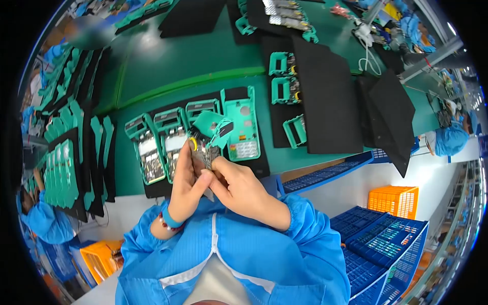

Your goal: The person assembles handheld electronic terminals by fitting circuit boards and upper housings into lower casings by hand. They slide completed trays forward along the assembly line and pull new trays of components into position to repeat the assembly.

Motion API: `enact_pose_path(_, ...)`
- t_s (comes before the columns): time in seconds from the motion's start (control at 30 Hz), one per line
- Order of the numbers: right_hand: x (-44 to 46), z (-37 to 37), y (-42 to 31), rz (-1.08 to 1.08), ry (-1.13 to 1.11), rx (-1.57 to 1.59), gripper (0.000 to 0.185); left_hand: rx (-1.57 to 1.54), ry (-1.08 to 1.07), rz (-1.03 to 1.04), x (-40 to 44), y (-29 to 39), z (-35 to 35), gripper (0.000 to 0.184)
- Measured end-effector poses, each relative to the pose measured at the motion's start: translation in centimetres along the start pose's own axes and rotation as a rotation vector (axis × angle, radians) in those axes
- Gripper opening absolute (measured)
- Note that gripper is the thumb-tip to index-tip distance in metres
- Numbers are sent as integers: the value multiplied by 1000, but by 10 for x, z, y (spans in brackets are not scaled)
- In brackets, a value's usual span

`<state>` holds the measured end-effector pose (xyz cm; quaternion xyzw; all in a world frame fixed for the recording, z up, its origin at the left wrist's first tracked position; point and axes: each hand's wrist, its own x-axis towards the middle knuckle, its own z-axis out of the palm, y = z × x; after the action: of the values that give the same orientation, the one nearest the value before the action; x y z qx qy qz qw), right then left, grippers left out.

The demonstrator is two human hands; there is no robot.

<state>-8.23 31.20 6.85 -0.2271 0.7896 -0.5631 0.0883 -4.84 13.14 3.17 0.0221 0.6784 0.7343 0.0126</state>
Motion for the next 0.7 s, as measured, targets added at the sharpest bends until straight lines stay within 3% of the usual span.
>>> enact_pose_path(0.07,-2,7,-4,-33,-57,210,18,-119,60,-27,1,-2,0,84)
enact_pose_path(0.13,-4,-3,-13,-119,-115,127,26,-321,59,-79,2,2,-5,81)
enact_pose_path(0.23,1,-16,-8,-304,235,-70,38,-384,-20,-137,-7,6,-13,81)
enact_pose_path(0.3,11,-13,-9,-265,336,-16,48,-334,-48,-101,-13,4,-12,84)
enact_pose_path(0.37,15,-5,-8,-149,191,234,61,-268,-50,-86,-17,7,-10,88)
enact_pose_path(0.5,16,3,1,-108,61,419,31,-301,-37,-29,-19,6,-8,91)
enact_pose_path(0.7,16,-9,6,-162,-56,379,28,-320,-102,-135,-23,5,-15,93)
